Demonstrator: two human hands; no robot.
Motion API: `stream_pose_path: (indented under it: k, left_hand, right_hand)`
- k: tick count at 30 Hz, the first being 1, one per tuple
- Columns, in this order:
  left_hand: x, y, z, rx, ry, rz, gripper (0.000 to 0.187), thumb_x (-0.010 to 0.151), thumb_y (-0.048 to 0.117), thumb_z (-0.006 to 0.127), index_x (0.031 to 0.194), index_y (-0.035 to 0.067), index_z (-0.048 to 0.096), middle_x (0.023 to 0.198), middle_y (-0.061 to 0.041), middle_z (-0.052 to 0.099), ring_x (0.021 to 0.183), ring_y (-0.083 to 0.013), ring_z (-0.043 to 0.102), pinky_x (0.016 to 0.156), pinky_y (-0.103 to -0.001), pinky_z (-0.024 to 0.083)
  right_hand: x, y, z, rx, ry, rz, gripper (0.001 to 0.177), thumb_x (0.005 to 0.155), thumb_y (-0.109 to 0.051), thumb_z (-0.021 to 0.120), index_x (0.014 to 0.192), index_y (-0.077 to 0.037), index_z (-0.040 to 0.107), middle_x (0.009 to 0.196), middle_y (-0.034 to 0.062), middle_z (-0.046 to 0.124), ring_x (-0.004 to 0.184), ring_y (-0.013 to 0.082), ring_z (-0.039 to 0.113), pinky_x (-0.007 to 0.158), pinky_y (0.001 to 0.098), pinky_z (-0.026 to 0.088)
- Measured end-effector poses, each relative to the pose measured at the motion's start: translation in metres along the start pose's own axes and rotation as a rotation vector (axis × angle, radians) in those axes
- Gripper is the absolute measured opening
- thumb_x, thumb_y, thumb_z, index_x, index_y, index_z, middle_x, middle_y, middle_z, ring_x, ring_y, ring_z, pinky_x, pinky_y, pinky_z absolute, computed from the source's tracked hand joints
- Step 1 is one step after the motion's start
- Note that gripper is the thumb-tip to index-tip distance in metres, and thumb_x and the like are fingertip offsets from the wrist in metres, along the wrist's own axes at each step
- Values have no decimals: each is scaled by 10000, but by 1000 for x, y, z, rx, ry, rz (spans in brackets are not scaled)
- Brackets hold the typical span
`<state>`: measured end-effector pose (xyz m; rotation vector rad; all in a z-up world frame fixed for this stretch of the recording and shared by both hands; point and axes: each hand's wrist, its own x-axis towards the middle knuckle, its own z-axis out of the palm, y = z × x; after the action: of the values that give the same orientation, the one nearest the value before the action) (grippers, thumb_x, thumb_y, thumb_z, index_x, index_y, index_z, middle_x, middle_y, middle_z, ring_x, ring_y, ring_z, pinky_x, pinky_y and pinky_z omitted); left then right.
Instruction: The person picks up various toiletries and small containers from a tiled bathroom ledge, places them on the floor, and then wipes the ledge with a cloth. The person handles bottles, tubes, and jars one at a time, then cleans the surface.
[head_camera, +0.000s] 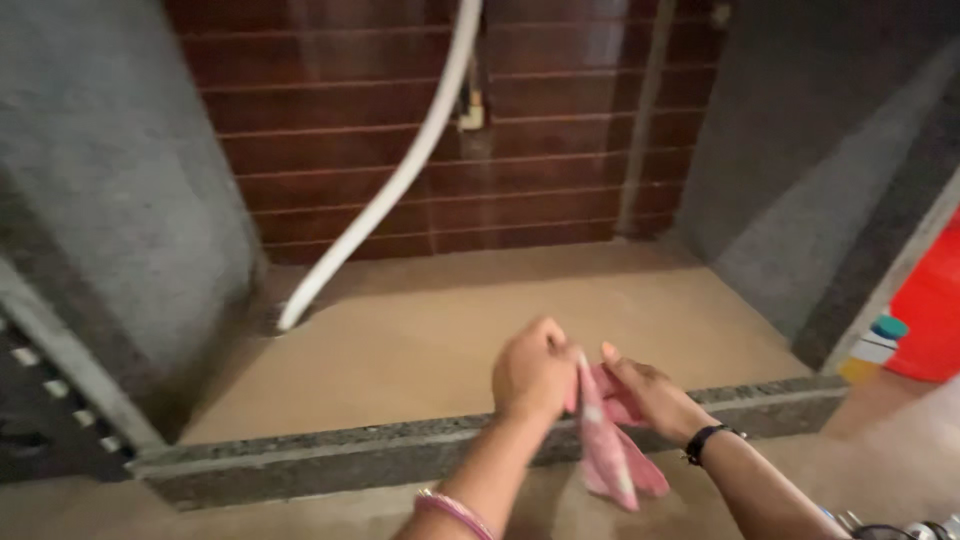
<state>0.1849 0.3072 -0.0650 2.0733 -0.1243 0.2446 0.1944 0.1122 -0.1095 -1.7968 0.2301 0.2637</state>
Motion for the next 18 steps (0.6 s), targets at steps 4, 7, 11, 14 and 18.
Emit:
stream_pose_path:
  k: [4,7,11,14,18]
  left_hand:
    - [15,15,-70,-203,192,72,176,796,268,716,842,105,671,758,-89,738,740,-275,734,698,-419,552]
    - [6,11,-103,-114,302,-4,203,847,267,673,954,96,690,823,-78,755,805,-282,740,747,-416,543]
    - [-19,-15,-98,-96,240,255,485,821,217,753,1287,134,644,1080,-127,715,999,-302,699,841,-385,533]
    - [-15,-48,-91,22,264,335,457,808,56,667,1259,116,699,1125,-154,731,1027,-305,710,876,-371,549]
    - [15,-103,-113,-270,366,-2,236,856,78,638,1053,140,752,975,-61,785,900,-251,777,781,-387,611]
  right_hand:
    - [8,-14,30,-327,-85,-319,403,832,-315,729,1147,-65,758,881,48,774,751,123,661,683,302,551]
    - [15,-35,57,-270,-29,-350,399,908,-339,700,1111,-7,788,878,63,766,760,129,657,679,289,548]
    - [24,-65,86,233,-280,-366,365,946,-300,611,1195,-55,716,1048,59,771,919,143,701,781,308,576]
    - [26,-68,107,177,-344,-335,414,954,-342,603,1251,-72,704,1150,75,760,1054,178,702,899,309,578]
    - [23,-67,126,12,-405,-288,490,864,-274,660,1334,-143,613,1266,28,697,1172,185,653,911,416,617]
